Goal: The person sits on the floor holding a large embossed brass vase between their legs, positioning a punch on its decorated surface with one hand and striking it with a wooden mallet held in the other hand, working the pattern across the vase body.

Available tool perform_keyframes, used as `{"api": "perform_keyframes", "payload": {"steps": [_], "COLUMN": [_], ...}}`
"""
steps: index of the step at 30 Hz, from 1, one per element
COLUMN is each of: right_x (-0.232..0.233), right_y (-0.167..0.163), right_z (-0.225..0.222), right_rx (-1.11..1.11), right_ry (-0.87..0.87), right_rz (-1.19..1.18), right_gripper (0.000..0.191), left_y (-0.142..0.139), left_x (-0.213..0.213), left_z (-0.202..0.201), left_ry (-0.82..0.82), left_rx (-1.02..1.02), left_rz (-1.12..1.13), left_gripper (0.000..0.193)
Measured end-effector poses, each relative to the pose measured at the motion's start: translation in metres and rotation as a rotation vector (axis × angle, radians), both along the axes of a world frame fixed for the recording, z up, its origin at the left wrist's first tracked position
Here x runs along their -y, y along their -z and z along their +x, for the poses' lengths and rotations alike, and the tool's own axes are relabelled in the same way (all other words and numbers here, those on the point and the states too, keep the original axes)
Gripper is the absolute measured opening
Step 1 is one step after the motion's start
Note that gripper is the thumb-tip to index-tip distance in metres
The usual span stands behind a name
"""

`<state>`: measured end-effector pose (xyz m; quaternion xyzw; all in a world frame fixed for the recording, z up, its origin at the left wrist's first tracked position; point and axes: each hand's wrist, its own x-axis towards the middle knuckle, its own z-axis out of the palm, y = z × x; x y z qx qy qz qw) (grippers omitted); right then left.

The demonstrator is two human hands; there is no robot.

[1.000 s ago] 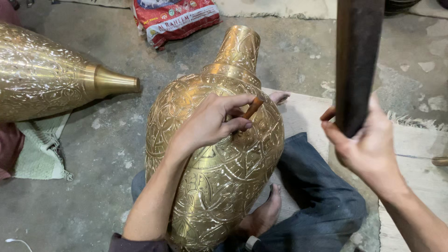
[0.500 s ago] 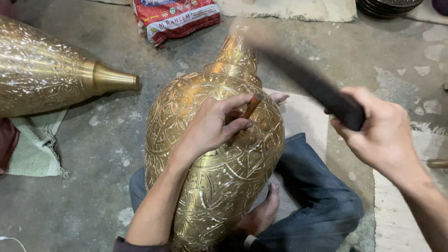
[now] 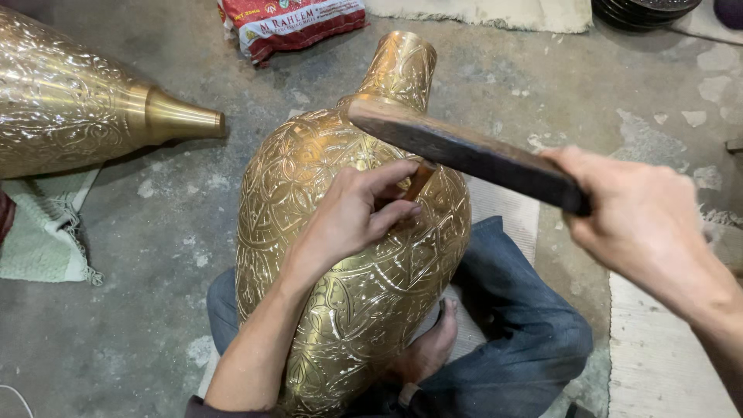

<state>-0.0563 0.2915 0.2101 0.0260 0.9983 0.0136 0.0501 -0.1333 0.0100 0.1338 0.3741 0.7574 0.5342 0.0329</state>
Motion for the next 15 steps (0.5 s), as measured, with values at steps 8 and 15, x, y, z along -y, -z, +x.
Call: {"api": "perform_keyframes", "payload": {"steps": [8, 15], "right_x": [0.007, 0.011], "right_y": [-0.021, -0.02], "right_z": [0.011, 0.018], "right_rx": [-0.379, -0.398], "right_ry": [0.002, -0.074], "right_rz": [-0.845, -0.591], "right_gripper": [0.03, 0.027], "left_y": [0.005, 0.001], "left_x": [0.005, 0.006], "left_z": [0.002, 0.0], "left_ry": [-0.116, -0.105], "left_rx": [0.192, 0.1], "left_rz": [-0.054, -0.048], "left_gripper": [0.04, 0.044]}}
